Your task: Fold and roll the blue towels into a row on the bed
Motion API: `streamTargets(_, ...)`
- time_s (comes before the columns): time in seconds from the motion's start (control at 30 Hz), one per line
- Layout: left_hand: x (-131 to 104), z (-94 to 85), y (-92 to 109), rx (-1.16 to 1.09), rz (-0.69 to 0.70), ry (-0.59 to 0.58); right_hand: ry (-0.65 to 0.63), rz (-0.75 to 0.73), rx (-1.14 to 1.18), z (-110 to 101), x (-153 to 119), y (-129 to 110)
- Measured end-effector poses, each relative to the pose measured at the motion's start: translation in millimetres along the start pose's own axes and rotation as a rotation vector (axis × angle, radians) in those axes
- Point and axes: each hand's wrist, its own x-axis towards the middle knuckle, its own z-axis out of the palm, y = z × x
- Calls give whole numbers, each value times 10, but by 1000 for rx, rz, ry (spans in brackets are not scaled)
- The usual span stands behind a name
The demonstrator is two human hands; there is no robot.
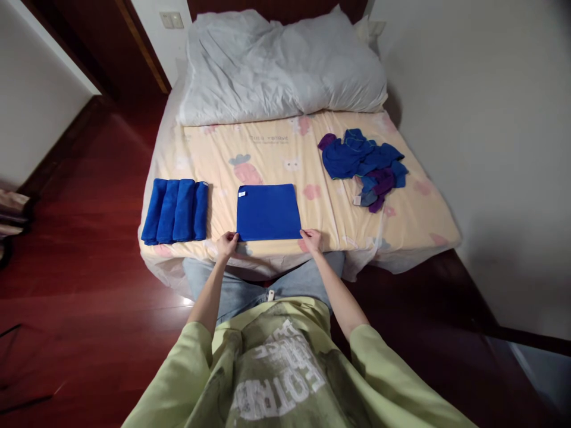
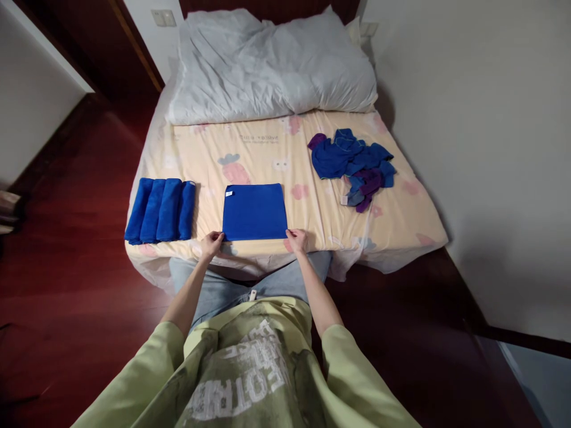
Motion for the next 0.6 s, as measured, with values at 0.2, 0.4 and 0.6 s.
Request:
streamTargets(0.2,11,1,-6,-12,-14,-25,-34,43,-47,-2,13,-19)
streamTargets(0.4,-10,25,9,21,4,17,60,34,-159,-24,6,-100)
streamTargets(0.6,-41,-8,-128,111,297,90,-21,-361,-219,-36,-159,-175)
